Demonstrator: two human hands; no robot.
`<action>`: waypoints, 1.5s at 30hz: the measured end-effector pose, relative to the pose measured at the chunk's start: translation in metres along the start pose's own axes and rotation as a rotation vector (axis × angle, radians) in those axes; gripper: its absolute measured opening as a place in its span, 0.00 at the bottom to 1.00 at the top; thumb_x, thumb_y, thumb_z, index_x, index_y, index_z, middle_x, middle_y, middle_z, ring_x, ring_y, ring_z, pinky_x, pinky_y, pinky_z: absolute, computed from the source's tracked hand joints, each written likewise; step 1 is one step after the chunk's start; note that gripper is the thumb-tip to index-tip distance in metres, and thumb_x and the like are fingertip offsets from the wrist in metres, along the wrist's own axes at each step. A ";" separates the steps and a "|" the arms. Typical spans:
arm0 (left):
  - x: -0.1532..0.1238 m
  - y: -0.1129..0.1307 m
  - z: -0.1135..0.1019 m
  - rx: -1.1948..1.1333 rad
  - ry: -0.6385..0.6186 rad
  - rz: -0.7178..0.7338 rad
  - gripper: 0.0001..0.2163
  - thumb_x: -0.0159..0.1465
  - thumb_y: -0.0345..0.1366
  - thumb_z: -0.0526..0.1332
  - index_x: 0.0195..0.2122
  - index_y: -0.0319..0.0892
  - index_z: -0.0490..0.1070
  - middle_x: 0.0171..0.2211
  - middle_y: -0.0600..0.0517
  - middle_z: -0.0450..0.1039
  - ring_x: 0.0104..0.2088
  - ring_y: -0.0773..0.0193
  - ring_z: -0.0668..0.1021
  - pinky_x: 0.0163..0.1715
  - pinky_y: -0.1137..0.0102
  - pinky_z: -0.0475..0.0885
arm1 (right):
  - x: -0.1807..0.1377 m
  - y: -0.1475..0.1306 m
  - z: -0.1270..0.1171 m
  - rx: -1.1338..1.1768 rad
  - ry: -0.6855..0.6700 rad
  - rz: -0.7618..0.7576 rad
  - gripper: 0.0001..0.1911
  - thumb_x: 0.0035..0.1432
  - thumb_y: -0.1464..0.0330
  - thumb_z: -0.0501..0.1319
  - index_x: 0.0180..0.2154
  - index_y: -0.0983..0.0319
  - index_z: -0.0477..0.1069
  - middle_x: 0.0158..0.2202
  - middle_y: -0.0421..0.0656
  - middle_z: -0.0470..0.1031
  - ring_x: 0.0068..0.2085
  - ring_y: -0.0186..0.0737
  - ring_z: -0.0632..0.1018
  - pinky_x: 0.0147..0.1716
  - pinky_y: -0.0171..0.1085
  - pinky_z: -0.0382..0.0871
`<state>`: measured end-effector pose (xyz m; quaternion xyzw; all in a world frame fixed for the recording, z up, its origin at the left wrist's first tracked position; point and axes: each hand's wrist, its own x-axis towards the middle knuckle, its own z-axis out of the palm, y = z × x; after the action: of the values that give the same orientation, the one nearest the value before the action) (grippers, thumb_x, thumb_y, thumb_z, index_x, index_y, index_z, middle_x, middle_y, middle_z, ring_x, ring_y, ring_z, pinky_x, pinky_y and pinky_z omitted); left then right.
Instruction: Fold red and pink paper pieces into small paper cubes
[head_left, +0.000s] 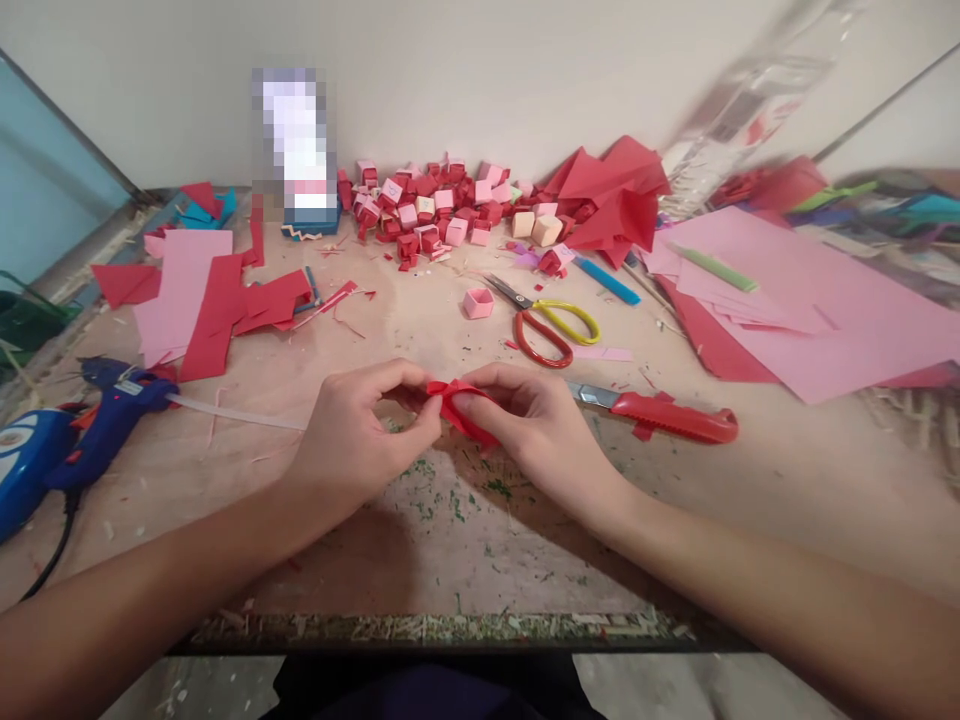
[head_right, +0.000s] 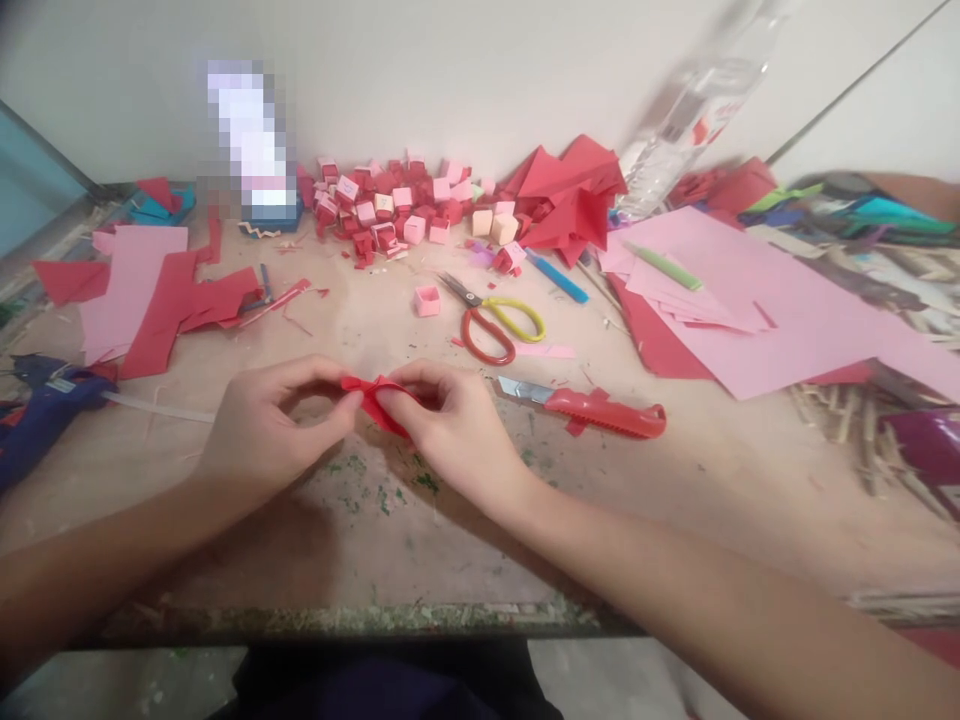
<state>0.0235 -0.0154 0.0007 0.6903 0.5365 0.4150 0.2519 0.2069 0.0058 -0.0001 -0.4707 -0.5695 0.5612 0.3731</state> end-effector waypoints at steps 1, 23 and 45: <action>0.000 0.000 0.000 -0.001 0.000 -0.001 0.03 0.61 0.31 0.64 0.33 0.45 0.78 0.31 0.55 0.83 0.31 0.63 0.83 0.34 0.71 0.81 | 0.000 0.000 0.000 -0.010 -0.016 -0.010 0.07 0.58 0.65 0.69 0.32 0.64 0.80 0.27 0.40 0.78 0.26 0.34 0.73 0.25 0.33 0.64; 0.003 -0.003 -0.003 0.133 0.034 0.126 0.04 0.63 0.30 0.64 0.33 0.45 0.77 0.31 0.55 0.83 0.31 0.64 0.83 0.35 0.71 0.79 | -0.005 -0.001 0.003 -0.081 -0.023 -0.054 0.08 0.61 0.69 0.65 0.32 0.64 0.82 0.26 0.40 0.77 0.26 0.32 0.70 0.25 0.32 0.63; 0.001 -0.006 0.002 0.142 0.066 0.283 0.03 0.63 0.28 0.65 0.33 0.43 0.76 0.29 0.56 0.82 0.28 0.67 0.81 0.33 0.74 0.78 | -0.003 0.006 0.005 -0.090 0.049 -0.104 0.10 0.56 0.75 0.61 0.28 0.65 0.80 0.25 0.40 0.77 0.28 0.33 0.71 0.27 0.32 0.65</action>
<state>0.0220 -0.0127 -0.0051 0.7610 0.4699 0.4298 0.1236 0.2038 0.0015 -0.0064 -0.4703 -0.6084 0.5034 0.3941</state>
